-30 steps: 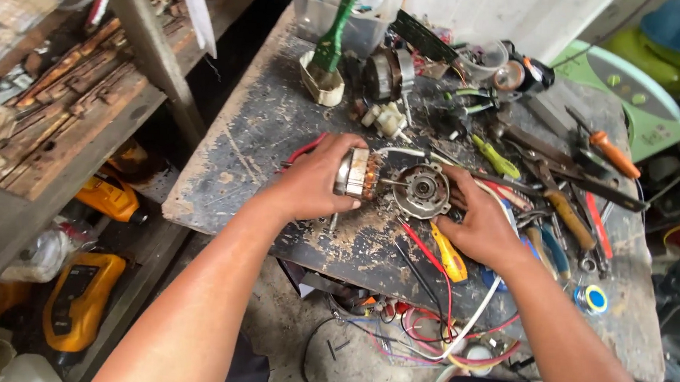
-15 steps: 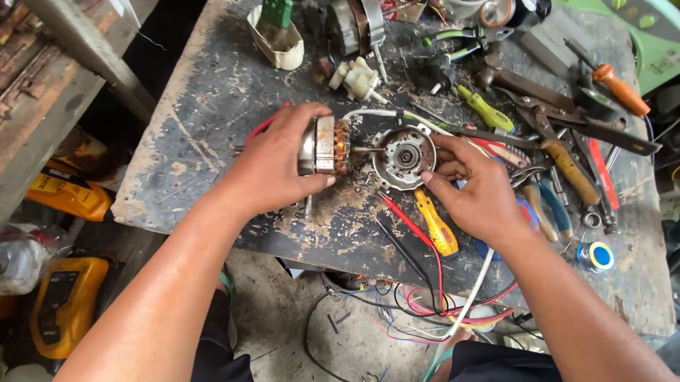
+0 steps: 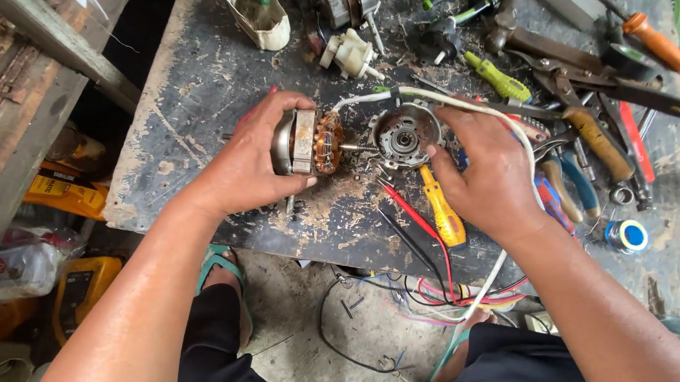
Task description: Disassembling a small electric motor and testing its wiring using a multimeter and hand tools.
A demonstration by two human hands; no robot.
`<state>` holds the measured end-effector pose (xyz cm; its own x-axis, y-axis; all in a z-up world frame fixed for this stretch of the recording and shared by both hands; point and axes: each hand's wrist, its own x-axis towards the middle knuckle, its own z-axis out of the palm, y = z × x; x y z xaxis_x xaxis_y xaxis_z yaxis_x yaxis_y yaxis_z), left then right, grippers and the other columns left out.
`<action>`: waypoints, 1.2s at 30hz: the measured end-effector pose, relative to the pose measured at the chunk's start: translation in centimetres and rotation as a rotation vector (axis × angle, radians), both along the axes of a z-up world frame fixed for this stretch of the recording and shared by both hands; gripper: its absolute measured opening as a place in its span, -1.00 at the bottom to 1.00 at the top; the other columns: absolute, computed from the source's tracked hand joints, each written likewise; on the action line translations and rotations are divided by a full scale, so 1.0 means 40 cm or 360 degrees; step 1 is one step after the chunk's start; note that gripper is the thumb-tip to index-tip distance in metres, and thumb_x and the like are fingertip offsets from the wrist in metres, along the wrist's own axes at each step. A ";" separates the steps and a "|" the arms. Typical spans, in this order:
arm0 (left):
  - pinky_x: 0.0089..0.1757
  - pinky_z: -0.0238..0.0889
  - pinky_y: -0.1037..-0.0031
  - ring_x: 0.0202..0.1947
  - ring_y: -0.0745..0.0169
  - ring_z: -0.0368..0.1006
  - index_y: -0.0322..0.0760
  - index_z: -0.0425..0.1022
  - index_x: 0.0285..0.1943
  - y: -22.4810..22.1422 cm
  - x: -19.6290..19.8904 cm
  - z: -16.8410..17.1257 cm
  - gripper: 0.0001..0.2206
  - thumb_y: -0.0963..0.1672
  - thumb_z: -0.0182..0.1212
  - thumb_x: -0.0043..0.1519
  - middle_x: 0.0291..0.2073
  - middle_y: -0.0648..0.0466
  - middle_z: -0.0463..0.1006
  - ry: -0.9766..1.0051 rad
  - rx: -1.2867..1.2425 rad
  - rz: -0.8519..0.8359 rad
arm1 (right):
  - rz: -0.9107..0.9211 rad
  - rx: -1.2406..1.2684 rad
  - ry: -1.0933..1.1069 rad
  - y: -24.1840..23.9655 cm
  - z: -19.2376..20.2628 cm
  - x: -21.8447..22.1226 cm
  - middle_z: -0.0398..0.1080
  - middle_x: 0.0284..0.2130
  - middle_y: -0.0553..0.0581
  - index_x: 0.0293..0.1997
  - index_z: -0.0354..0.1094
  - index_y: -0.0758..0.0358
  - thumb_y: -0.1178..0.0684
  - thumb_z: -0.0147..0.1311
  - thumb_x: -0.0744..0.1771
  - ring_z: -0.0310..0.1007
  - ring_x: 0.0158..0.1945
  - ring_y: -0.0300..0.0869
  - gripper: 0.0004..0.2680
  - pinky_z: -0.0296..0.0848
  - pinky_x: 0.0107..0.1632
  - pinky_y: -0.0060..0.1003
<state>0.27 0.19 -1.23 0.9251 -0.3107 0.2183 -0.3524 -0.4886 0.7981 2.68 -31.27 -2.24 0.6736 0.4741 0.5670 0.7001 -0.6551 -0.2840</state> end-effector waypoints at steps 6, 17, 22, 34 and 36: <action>0.14 0.08 0.26 0.19 -0.05 0.28 -0.10 0.18 0.31 0.011 0.012 -0.024 -0.30 -0.15 0.42 -0.06 0.13 -0.03 0.32 -0.0056 0.0161 -0.0074 | 0.0256 -0.0152 -0.0160 0.081 0.016 -0.026 0.46 0.08 0.32 0.02 0.42 0.31 0.12 0.14 0.38 0.52 0.11 0.14 -0.85 0.30 0.28 0.27; 0.28 -0.02 0.08 0.30 -0.12 0.24 -0.21 0.13 0.35 0.011 0.012 -0.040 -0.26 -0.13 0.42 -0.05 0.21 -0.08 0.30 -0.0150 0.0154 -0.0068 | 0.0236 -0.0305 0.0510 0.223 0.025 -0.008 0.38 0.20 0.34 0.45 -0.11 0.13 -0.18 0.32 0.28 0.41 0.18 0.27 -0.34 0.25 0.05 0.20; 0.29 -0.08 0.00 0.41 -0.25 0.11 -0.26 -0.01 0.46 0.012 0.005 -0.030 -0.13 -0.10 0.48 -0.02 0.35 -0.17 0.20 -0.0084 0.0214 -0.0045 | 0.0243 -0.0304 0.0626 0.261 0.027 0.020 0.34 0.23 0.33 0.47 -0.09 0.02 -0.13 0.42 0.21 0.37 0.17 0.32 -0.27 0.29 -0.04 0.36; 0.28 -0.23 -0.11 0.57 -0.31 -0.31 -0.20 -0.03 0.49 0.018 0.004 -0.033 -0.17 -0.07 0.41 0.06 0.46 -0.13 0.16 -0.0012 0.0332 -0.0049 | 0.0322 -0.0094 0.0626 0.245 0.041 0.039 0.51 0.06 0.10 0.26 0.20 -0.03 -0.05 0.28 0.11 0.52 0.02 0.10 -0.43 0.40 -0.10 0.03; 0.27 -0.18 -0.11 0.54 -0.25 -0.18 -0.13 -0.08 0.55 0.014 0.002 -0.017 -0.09 -0.10 0.46 0.03 0.49 -0.12 0.11 0.0099 0.0366 -0.0045 | 0.0331 -0.0105 0.0645 0.221 0.035 0.045 0.47 0.12 0.21 0.32 0.19 0.07 -0.10 0.33 0.14 0.49 0.07 0.15 -0.40 0.43 -0.05 0.05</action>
